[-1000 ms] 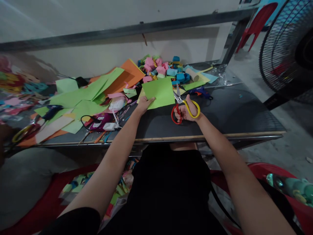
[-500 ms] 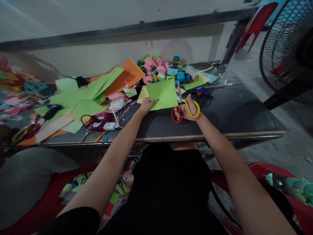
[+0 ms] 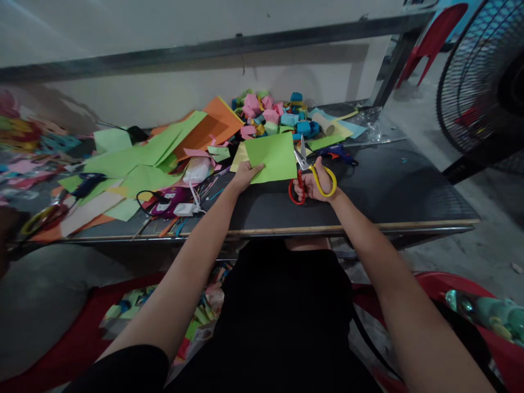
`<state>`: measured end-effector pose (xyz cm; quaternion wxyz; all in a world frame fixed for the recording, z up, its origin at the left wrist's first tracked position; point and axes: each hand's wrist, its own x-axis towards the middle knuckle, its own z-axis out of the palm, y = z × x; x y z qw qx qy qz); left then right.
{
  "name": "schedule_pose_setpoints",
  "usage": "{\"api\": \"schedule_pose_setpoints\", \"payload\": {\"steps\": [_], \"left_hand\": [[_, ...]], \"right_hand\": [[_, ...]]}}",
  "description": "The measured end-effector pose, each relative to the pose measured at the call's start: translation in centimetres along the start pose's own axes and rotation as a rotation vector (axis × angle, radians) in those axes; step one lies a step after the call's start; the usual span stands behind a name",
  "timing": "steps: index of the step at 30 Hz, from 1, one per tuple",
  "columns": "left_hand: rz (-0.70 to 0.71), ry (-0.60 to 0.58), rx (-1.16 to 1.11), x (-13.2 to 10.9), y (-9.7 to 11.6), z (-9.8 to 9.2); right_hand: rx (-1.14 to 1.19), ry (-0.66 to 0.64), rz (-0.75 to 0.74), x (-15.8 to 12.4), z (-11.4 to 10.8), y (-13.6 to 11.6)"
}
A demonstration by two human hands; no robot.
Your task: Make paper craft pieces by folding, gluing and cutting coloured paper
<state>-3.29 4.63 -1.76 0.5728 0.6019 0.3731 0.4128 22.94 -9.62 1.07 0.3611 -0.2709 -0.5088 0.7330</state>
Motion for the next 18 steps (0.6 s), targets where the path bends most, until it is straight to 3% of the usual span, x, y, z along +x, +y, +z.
{"api": "schedule_pose_setpoints", "payload": {"steps": [10,18], "left_hand": [[-0.074,-0.042,0.042,-1.1,1.2,1.2],[-0.062,-0.011,0.036,-0.9,1.0,1.0]], "right_hand": [[-0.068,0.159,0.006,-0.1,0.6,-0.2],[-0.045,0.156,-0.022,-0.3,0.4,-0.2]]}}
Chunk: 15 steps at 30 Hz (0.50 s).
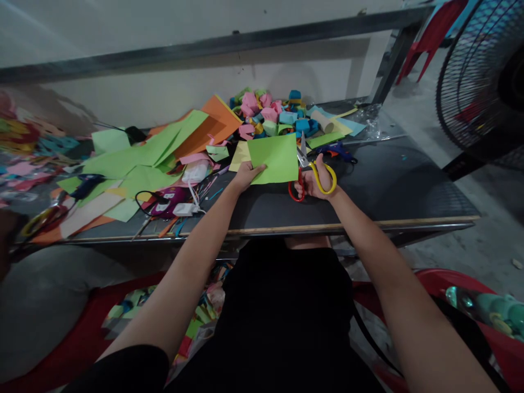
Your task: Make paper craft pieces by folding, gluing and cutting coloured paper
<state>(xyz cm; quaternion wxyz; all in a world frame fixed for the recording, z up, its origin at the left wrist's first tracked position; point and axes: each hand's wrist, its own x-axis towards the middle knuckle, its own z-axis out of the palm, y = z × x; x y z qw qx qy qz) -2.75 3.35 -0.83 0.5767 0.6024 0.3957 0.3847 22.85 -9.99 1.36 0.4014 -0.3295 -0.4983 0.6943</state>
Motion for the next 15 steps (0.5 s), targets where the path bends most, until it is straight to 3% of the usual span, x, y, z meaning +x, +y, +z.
{"api": "schedule_pose_setpoints", "payload": {"steps": [15], "left_hand": [[-0.015,-0.06,-0.018,-0.57,0.33,0.12]], "right_hand": [[-0.047,0.046,0.005,-0.12,0.3,-0.34]]}}
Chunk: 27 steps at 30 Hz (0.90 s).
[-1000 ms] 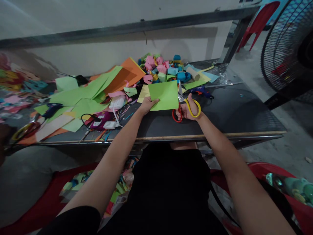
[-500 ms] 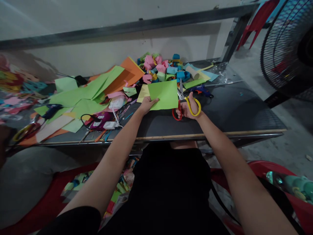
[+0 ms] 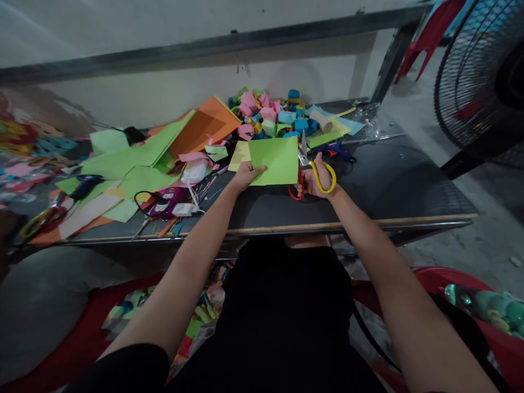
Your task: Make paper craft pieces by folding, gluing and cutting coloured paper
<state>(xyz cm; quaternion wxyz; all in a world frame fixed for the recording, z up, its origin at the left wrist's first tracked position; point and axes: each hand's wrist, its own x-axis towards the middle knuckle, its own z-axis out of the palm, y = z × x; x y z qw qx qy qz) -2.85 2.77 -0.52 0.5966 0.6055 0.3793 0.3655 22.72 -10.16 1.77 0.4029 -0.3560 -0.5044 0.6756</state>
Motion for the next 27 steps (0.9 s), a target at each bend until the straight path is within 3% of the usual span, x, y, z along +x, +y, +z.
{"api": "schedule_pose_setpoints", "payload": {"steps": [10,27], "left_hand": [[-0.036,-0.03,0.016,-0.2,0.29,0.18],[-0.063,-0.056,0.032,-0.29,0.34,-0.37]], "right_hand": [[-0.013,0.036,-0.008,0.43,-0.89,0.85],[-0.065,-0.007,-0.014,0.22,-0.27,0.39]]}}
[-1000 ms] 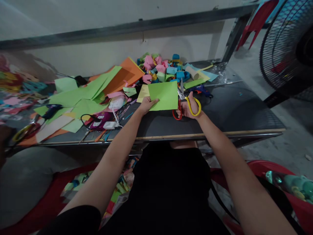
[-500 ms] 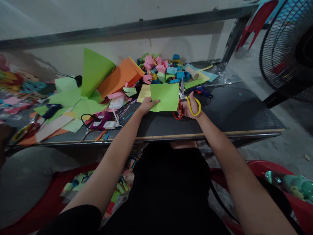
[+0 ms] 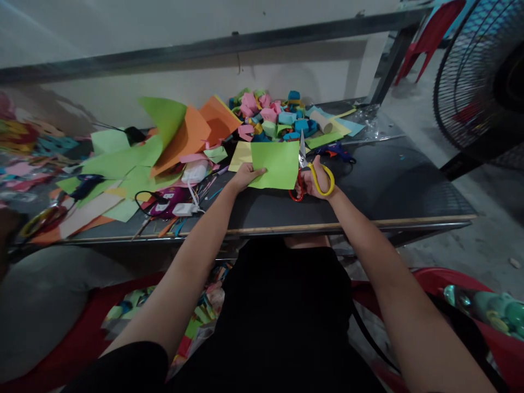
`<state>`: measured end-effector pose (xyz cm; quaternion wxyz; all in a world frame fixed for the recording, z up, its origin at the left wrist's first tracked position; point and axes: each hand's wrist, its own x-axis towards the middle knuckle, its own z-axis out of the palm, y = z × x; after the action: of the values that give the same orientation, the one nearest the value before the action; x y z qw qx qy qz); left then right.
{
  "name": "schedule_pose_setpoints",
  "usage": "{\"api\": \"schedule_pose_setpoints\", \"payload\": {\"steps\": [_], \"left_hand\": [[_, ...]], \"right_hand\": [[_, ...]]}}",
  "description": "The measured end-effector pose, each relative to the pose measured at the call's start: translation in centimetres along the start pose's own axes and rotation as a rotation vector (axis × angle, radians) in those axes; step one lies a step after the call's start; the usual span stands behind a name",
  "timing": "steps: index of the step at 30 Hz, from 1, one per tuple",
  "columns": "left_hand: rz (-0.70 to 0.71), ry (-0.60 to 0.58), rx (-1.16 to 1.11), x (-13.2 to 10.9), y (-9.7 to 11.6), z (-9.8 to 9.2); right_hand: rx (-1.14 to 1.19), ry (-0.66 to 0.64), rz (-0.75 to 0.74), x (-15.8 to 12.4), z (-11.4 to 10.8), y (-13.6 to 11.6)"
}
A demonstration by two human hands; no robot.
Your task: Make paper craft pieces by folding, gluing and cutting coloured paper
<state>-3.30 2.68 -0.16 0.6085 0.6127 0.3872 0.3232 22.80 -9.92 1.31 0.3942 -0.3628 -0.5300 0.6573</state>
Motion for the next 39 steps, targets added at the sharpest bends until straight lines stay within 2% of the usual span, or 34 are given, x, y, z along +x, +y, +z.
{"api": "schedule_pose_setpoints", "payload": {"steps": [4,13,18,21,24,29,31,35,39], "left_hand": [[0.006,-0.013,-0.005,0.0,0.0,0.2],[0.024,-0.013,-0.046,0.2,-0.1,-0.6],[0.041,0.029,-0.086,0.6,-0.3,-1.5],[0.044,0.029,-0.05,0.5,-0.4,-1.4],[0.14,0.065,-0.03,0.4,0.0,-0.9],[0.349,0.186,-0.023,-0.1,1.5,0.1],[0.386,0.218,-0.003,-0.5,2.2,0.3],[0.43,0.128,0.01,-1.4,3.0,0.5],[0.385,0.054,-0.028,-1.8,3.5,0.2]], "right_hand": [[-0.004,0.059,0.013,-0.2,0.5,-0.3],[0.018,0.027,-0.055,0.2,-0.4,0.3],[0.048,0.084,-0.095,0.0,-0.7,-0.1],[0.027,0.064,-0.094,0.1,-0.8,0.2],[0.001,0.084,-0.191,0.4,-1.0,0.8],[0.021,0.26,-0.348,0.8,-1.1,1.6],[0.02,0.267,-0.375,0.7,-1.1,1.6],[0.008,0.189,-0.395,0.6,-1.2,1.8],[0.062,0.148,-0.38,0.8,-1.7,2.2]]}}
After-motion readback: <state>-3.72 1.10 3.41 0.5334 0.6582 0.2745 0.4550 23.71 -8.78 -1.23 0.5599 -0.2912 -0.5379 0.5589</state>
